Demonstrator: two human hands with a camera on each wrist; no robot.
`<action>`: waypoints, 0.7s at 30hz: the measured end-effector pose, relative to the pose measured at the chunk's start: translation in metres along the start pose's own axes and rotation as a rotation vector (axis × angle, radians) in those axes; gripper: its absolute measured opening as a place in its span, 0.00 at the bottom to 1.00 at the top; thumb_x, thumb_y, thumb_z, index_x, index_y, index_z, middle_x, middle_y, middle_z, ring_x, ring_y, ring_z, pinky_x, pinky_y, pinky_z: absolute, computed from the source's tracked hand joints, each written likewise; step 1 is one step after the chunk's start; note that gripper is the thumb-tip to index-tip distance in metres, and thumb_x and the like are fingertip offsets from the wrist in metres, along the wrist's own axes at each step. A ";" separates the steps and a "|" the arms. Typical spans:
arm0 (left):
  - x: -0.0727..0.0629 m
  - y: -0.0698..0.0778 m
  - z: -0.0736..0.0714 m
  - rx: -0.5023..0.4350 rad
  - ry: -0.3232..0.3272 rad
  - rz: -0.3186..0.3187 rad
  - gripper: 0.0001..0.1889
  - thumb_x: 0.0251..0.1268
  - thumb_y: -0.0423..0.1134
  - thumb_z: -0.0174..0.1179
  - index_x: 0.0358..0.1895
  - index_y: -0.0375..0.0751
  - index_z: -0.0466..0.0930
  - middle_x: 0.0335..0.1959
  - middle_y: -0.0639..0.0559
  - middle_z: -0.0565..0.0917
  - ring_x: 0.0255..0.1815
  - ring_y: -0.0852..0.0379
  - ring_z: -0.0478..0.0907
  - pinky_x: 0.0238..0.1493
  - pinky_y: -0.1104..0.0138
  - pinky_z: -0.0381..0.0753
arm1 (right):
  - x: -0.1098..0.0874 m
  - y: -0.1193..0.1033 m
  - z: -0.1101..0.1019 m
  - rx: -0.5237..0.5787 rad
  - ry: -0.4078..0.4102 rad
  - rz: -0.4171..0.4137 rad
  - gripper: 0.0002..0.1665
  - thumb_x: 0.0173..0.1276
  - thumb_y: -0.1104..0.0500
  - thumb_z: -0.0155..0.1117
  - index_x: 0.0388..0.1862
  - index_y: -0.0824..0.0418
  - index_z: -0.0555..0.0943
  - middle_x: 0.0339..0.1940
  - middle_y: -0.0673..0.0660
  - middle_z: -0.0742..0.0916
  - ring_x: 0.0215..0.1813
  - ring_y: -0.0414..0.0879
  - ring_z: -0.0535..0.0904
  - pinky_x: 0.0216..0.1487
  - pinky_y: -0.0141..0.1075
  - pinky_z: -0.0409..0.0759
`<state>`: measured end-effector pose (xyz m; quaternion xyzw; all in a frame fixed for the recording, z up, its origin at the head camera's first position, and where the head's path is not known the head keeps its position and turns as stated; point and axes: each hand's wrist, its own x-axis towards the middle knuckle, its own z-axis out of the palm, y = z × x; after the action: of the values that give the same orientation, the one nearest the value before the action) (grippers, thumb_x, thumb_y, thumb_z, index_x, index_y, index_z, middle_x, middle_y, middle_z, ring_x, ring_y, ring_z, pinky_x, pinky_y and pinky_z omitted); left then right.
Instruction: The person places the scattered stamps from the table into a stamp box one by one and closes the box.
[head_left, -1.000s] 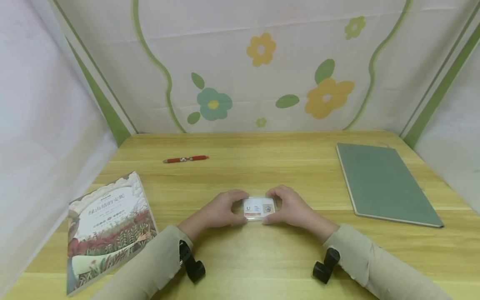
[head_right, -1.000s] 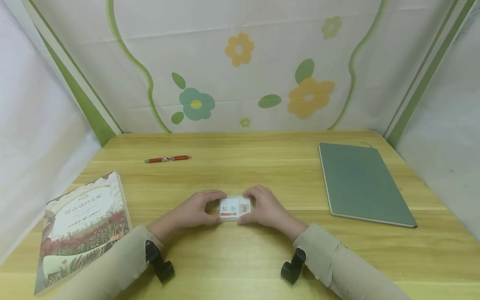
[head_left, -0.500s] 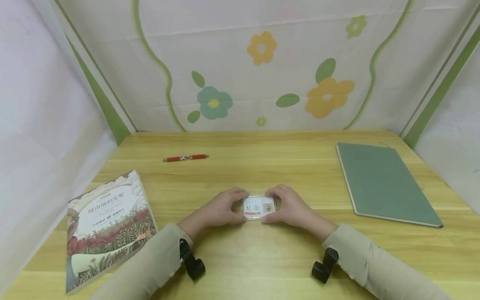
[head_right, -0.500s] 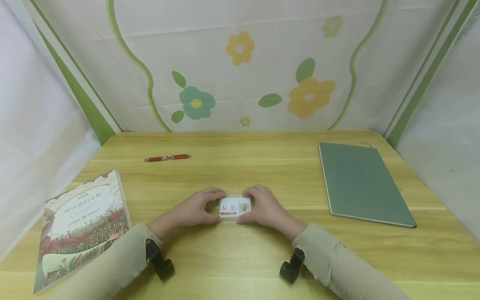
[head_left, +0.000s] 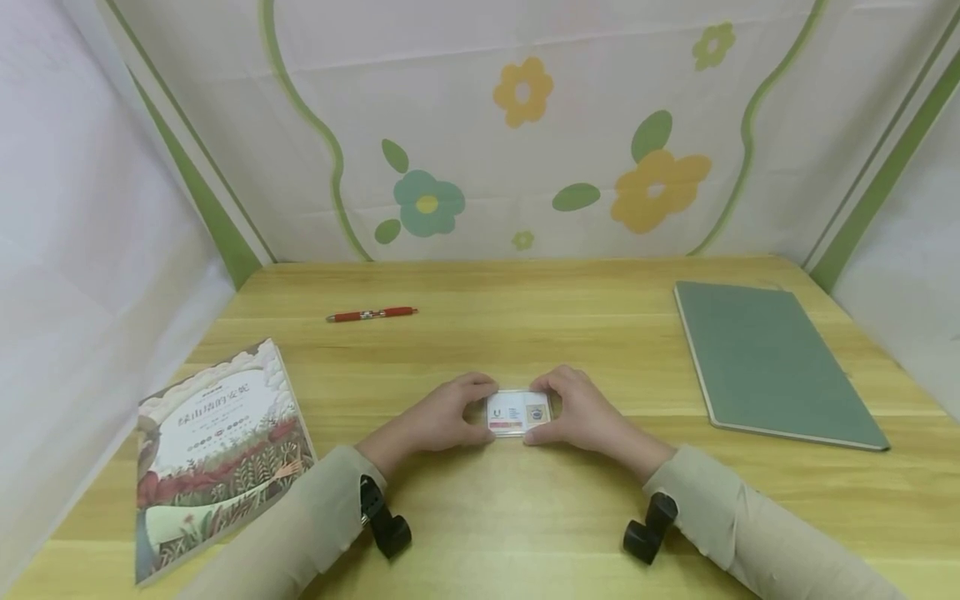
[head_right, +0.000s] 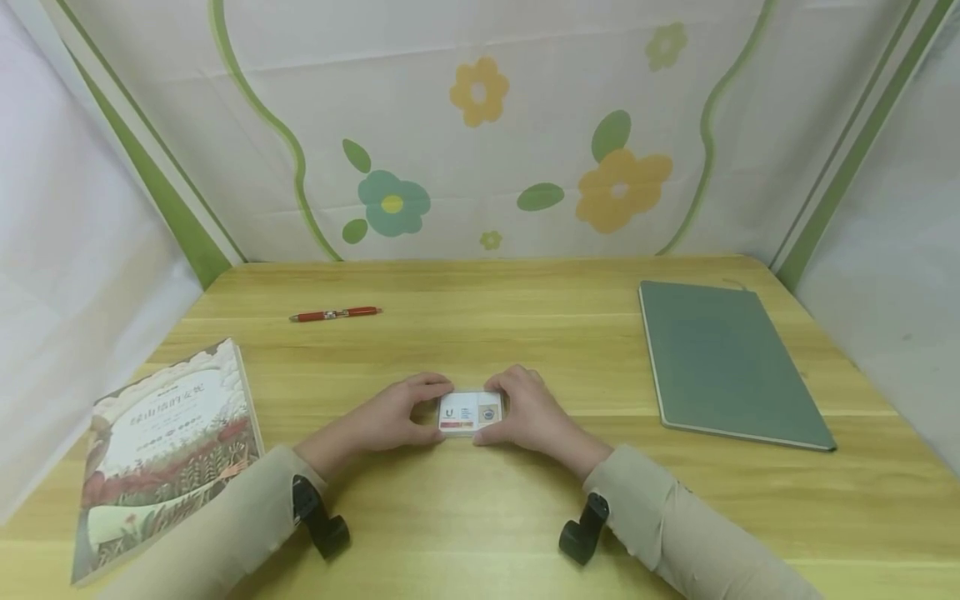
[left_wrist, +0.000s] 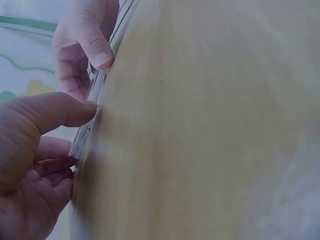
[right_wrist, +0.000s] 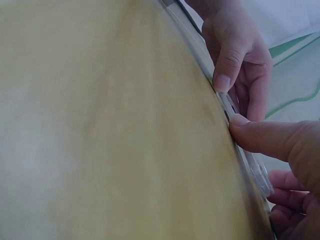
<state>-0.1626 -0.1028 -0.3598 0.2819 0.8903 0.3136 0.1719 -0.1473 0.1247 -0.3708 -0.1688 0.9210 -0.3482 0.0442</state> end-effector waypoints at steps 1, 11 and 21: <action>0.000 0.000 0.000 -0.003 -0.001 0.000 0.34 0.54 0.41 0.65 0.65 0.39 0.66 0.68 0.47 0.63 0.68 0.48 0.59 0.67 0.54 0.58 | 0.000 0.000 0.000 -0.005 0.001 -0.002 0.41 0.36 0.45 0.80 0.50 0.62 0.78 0.46 0.54 0.79 0.49 0.49 0.70 0.50 0.44 0.69; -0.003 -0.004 0.000 -0.015 0.007 0.004 0.34 0.54 0.42 0.65 0.66 0.39 0.66 0.68 0.48 0.63 0.69 0.49 0.59 0.67 0.54 0.58 | -0.002 -0.002 0.001 -0.014 -0.007 -0.003 0.44 0.37 0.44 0.79 0.53 0.63 0.77 0.48 0.55 0.79 0.50 0.50 0.70 0.52 0.45 0.70; -0.006 -0.005 -0.002 -0.075 0.036 -0.034 0.33 0.55 0.42 0.64 0.65 0.40 0.66 0.67 0.48 0.65 0.68 0.50 0.59 0.67 0.54 0.58 | -0.003 -0.002 -0.004 0.008 -0.004 0.023 0.46 0.39 0.42 0.78 0.55 0.64 0.76 0.51 0.58 0.79 0.53 0.52 0.72 0.55 0.49 0.70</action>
<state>-0.1611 -0.1104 -0.3615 0.2546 0.8854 0.3489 0.1716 -0.1450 0.1261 -0.3667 -0.1588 0.9213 -0.3512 0.0509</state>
